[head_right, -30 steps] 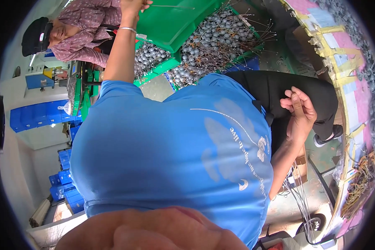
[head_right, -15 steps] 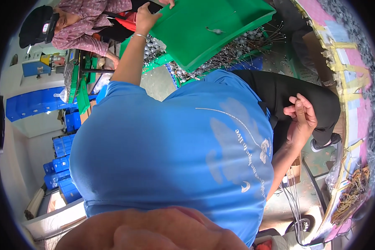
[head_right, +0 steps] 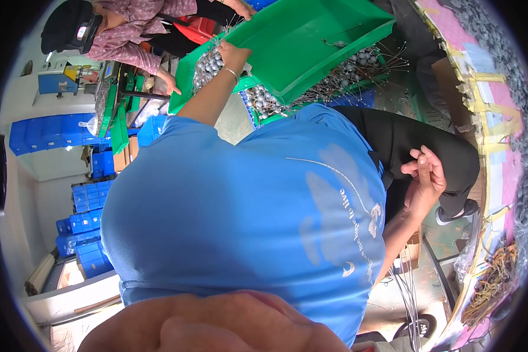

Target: Assembling small toy components at a factory workbench.

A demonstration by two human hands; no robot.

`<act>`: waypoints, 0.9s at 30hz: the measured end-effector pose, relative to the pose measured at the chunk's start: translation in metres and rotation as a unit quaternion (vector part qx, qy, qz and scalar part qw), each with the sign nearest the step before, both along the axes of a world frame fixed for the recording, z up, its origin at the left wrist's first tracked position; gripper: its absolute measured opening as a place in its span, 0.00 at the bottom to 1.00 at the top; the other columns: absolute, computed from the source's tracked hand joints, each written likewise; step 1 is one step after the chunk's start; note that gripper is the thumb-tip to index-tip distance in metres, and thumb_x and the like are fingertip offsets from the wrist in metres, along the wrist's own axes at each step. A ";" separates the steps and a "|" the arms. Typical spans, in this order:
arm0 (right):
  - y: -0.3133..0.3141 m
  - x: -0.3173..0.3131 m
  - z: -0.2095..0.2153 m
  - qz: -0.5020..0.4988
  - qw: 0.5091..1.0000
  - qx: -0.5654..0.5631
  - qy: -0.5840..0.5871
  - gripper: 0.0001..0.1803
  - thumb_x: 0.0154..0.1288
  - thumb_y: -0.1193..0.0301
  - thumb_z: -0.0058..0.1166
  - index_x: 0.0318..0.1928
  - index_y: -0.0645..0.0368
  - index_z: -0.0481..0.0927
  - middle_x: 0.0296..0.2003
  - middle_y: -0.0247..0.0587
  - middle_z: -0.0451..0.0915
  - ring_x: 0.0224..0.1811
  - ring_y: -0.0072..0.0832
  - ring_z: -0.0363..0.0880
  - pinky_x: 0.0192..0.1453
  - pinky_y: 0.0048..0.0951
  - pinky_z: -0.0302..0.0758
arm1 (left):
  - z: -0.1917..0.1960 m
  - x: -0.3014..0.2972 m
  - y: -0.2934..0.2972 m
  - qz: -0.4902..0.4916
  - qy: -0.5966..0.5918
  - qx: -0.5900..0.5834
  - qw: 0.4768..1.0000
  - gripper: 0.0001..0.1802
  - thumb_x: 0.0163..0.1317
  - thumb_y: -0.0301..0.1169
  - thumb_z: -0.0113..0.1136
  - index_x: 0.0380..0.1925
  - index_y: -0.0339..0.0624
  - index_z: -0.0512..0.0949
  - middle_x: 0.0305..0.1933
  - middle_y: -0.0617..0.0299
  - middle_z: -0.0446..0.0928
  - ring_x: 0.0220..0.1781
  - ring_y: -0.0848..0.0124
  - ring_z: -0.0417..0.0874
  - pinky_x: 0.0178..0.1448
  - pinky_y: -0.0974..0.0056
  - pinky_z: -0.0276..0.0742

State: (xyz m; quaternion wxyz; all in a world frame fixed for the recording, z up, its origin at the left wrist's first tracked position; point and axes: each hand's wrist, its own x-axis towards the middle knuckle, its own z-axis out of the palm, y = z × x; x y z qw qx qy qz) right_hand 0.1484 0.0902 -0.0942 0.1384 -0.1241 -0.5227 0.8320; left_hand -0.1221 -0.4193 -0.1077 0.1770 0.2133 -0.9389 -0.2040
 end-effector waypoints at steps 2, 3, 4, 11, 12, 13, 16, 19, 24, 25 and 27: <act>0.001 0.006 -0.002 -0.009 1.000 -0.006 0.001 0.13 0.70 0.72 0.57 0.51 0.66 0.81 0.39 0.49 0.86 0.26 0.24 0.83 0.32 0.21 0.82 | -0.002 0.002 0.017 0.017 0.032 0.079 0.996 0.55 0.39 0.28 0.73 0.66 0.24 0.51 0.70 0.32 0.51 0.70 0.43 0.63 0.69 0.57 0.69; 0.001 0.007 -0.003 -0.013 1.000 -0.002 0.006 0.13 0.70 0.73 0.57 0.51 0.66 0.81 0.39 0.49 0.86 0.26 0.24 0.83 0.32 0.22 0.82 | -0.003 0.001 0.021 0.013 0.031 0.078 0.996 0.55 0.39 0.28 0.73 0.66 0.24 0.51 0.70 0.32 0.51 0.70 0.43 0.63 0.69 0.57 0.69; 0.002 0.009 -0.003 -0.016 1.000 0.001 0.011 0.13 0.70 0.73 0.57 0.51 0.66 0.81 0.39 0.50 0.86 0.26 0.24 0.84 0.32 0.22 0.82 | -0.006 0.001 0.025 0.075 0.044 0.101 0.991 0.52 0.36 0.26 0.74 0.63 0.25 0.58 0.65 0.35 0.60 0.65 0.46 0.69 0.65 0.56 0.73; 0.011 0.017 -0.008 -0.008 0.999 -0.022 0.025 0.13 0.70 0.74 0.56 0.51 0.67 0.80 0.39 0.50 0.86 0.26 0.25 0.84 0.33 0.23 0.82 | -0.003 0.002 0.033 0.033 -0.020 0.310 0.950 0.12 0.37 0.23 0.71 0.24 0.30 0.80 0.27 0.51 0.82 0.24 0.62 0.85 0.26 0.60 0.83; 0.012 0.010 -0.011 0.016 0.999 -0.027 0.037 0.13 0.70 0.75 0.56 0.52 0.67 0.80 0.39 0.50 0.86 0.26 0.25 0.84 0.33 0.23 0.83 | 0.006 0.011 0.027 0.046 -0.005 0.306 0.951 0.12 0.37 0.23 0.71 0.24 0.30 0.80 0.27 0.51 0.82 0.24 0.62 0.85 0.26 0.60 0.83; 0.012 0.011 -0.012 0.023 0.999 -0.028 0.040 0.13 0.70 0.75 0.56 0.52 0.67 0.80 0.39 0.51 0.86 0.26 0.25 0.84 0.33 0.23 0.83 | 0.007 0.011 0.028 0.038 0.031 0.282 0.958 0.12 0.38 0.24 0.70 0.24 0.30 0.80 0.27 0.51 0.82 0.23 0.63 0.84 0.24 0.60 0.82; 0.015 0.013 -0.014 0.023 0.998 -0.030 0.050 0.13 0.70 0.75 0.56 0.52 0.67 0.80 0.39 0.51 0.86 0.26 0.25 0.84 0.33 0.23 0.83 | 0.009 -0.006 0.026 0.026 0.056 0.252 0.966 0.15 0.38 0.26 0.69 0.27 0.30 0.79 0.28 0.51 0.82 0.24 0.63 0.85 0.25 0.60 0.82; 0.018 0.014 -0.014 0.035 0.998 -0.018 0.045 0.13 0.70 0.73 0.56 0.52 0.67 0.80 0.40 0.48 0.85 0.26 0.24 0.82 0.33 0.22 0.80 | 0.016 -0.021 0.024 0.051 0.039 0.189 0.980 0.26 0.40 0.28 0.68 0.41 0.27 0.75 0.36 0.46 0.82 0.32 0.58 0.87 0.31 0.57 0.84; 0.014 0.014 -0.019 0.032 0.998 -0.026 0.045 0.13 0.70 0.74 0.56 0.52 0.68 0.80 0.40 0.50 0.85 0.26 0.25 0.83 0.34 0.23 0.81 | 0.036 -0.031 0.032 0.065 -0.014 0.189 0.980 0.28 0.45 0.30 0.65 0.48 0.27 0.71 0.45 0.40 0.80 0.39 0.53 0.88 0.35 0.54 0.87; 0.015 0.015 -0.019 0.031 0.998 -0.029 0.047 0.12 0.70 0.76 0.55 0.52 0.68 0.80 0.39 0.51 0.85 0.26 0.26 0.83 0.34 0.23 0.82 | 0.032 -0.034 0.029 0.060 -0.023 0.184 0.981 0.28 0.46 0.30 0.64 0.48 0.27 0.71 0.45 0.40 0.80 0.40 0.52 0.88 0.36 0.54 0.87; 0.015 0.017 -0.016 0.032 0.998 -0.029 0.045 0.12 0.70 0.76 0.55 0.51 0.68 0.80 0.39 0.51 0.85 0.26 0.26 0.83 0.34 0.23 0.82 | 0.021 -0.036 0.014 0.069 -0.059 0.167 0.982 0.25 0.47 0.29 0.62 0.46 0.26 0.74 0.44 0.40 0.82 0.42 0.51 0.87 0.38 0.54 0.86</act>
